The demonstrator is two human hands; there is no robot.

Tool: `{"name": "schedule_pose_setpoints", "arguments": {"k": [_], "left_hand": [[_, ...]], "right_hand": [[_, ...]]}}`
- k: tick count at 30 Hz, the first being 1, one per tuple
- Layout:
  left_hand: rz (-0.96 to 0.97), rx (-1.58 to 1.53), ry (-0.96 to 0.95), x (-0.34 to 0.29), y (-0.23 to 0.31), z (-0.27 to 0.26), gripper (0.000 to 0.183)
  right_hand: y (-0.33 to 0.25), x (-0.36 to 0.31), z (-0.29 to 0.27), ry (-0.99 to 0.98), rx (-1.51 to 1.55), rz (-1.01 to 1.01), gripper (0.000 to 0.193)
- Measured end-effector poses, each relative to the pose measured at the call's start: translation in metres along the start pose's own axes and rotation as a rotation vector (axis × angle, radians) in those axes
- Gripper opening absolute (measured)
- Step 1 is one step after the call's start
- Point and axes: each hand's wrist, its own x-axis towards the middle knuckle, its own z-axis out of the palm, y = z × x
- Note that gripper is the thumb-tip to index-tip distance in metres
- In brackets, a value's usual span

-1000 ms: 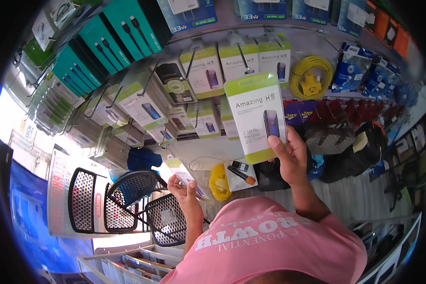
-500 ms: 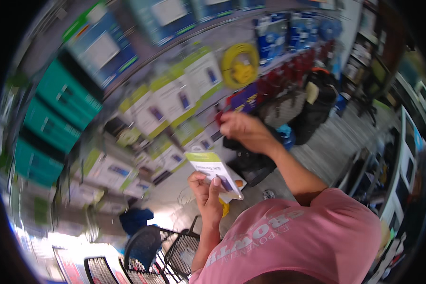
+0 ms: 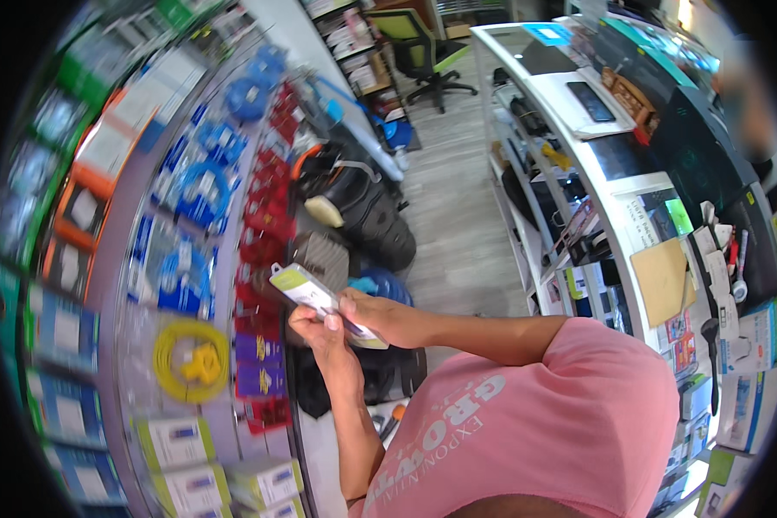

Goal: The person receives a smartphone from a counter staff member, then retrieves a screen protector package from a shelf. They place the phone on a notepad, open the package, and apply the screen protector to the phone's display, smoothing it with their fingers.

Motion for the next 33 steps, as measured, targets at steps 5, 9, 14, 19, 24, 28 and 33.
{"name": "schedule_pose_setpoints", "arguments": {"k": [5,9,14,19,24,28,33], "left_hand": [[-0.165,-0.049,-0.14,0.111,-0.074,0.089,0.055],[-0.268,-0.141,-0.301,0.17,-0.11,0.174,0.067],[-0.474,-0.355,-0.573,0.222,-0.152,0.265,0.061],[-0.677,-0.485,-0.777,0.273,-0.18,0.349,0.068],[-0.789,-0.559,-0.89,0.337,-0.203,0.421,0.066],[-0.843,-0.573,-0.954,0.381,-0.233,0.458,0.066],[-0.794,-0.587,-1.071,0.406,-0.235,0.49,0.074]], "right_hand": [[-0.06,0.022,-0.12,0.244,0.1,0.107,0.056],[-0.109,0.019,-0.203,0.394,-0.036,0.049,0.056],[-0.128,0.007,-0.296,0.74,-0.249,-0.12,0.056],[-0.162,-0.011,-0.356,1.232,-0.822,-0.364,0.042],[-0.209,-0.01,-0.396,1.344,-1.269,-0.034,0.025],[-0.22,0.011,-0.424,1.461,-1.449,0.131,0.035],[-0.221,0.022,-0.45,1.617,-1.414,0.268,0.04]]}}
